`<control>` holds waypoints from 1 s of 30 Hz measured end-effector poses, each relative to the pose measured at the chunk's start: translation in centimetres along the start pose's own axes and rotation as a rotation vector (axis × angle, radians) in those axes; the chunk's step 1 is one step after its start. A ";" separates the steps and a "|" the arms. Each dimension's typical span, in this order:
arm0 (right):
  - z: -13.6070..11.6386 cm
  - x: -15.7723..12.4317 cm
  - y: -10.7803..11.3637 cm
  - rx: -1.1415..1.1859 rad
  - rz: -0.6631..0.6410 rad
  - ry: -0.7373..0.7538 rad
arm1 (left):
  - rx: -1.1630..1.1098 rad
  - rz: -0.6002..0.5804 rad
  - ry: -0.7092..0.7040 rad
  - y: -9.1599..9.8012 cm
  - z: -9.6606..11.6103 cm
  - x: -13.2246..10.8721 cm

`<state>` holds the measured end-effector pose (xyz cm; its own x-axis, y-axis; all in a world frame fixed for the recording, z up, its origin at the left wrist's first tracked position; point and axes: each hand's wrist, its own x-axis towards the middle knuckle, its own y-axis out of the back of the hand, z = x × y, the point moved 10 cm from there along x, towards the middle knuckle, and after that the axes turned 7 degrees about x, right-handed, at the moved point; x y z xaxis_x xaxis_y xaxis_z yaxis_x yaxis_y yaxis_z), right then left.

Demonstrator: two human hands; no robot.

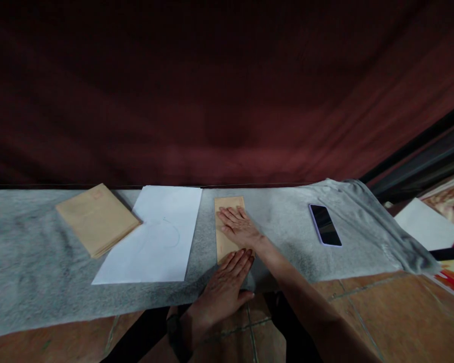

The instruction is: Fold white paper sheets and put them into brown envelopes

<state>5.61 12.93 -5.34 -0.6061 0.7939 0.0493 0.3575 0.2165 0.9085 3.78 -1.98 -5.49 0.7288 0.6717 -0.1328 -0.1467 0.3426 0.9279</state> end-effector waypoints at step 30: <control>-5.9 -10.5 -0.5 0.332 -0.202 0.136 | -0.291 -0.066 -0.027 2.2 -1.7 -2.0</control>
<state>7.59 1.07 -3.89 -0.7680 0.6391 -0.0416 0.4180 0.5494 0.7235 0.81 -1.46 -3.78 0.7603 0.6251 -0.1766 -0.2812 0.5618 0.7780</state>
